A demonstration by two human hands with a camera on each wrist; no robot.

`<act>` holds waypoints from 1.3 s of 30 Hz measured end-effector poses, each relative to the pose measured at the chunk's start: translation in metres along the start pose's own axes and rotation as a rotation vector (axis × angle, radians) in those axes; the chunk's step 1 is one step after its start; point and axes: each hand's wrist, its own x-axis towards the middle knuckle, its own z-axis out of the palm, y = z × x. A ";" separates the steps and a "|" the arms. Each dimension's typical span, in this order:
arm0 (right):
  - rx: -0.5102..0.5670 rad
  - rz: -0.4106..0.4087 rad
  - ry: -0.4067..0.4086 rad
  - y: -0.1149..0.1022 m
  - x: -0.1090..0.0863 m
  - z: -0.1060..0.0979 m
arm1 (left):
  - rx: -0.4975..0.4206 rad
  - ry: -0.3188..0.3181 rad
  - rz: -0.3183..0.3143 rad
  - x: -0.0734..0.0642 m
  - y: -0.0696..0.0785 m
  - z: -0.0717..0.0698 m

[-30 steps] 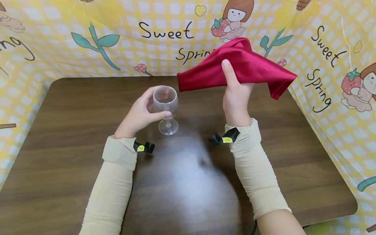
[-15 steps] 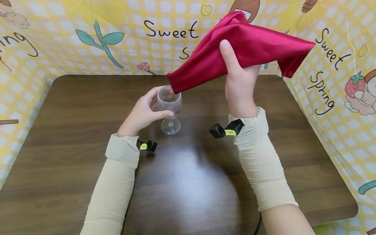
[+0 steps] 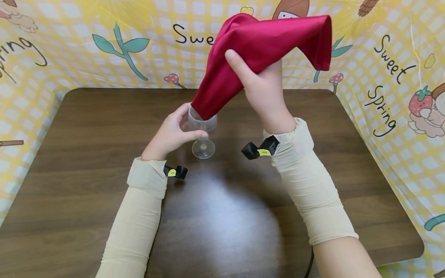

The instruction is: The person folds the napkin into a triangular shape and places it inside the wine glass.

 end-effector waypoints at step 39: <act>-0.777 -0.072 -0.172 0.034 0.022 0.027 | 0.097 -0.012 0.031 0.000 0.001 -0.004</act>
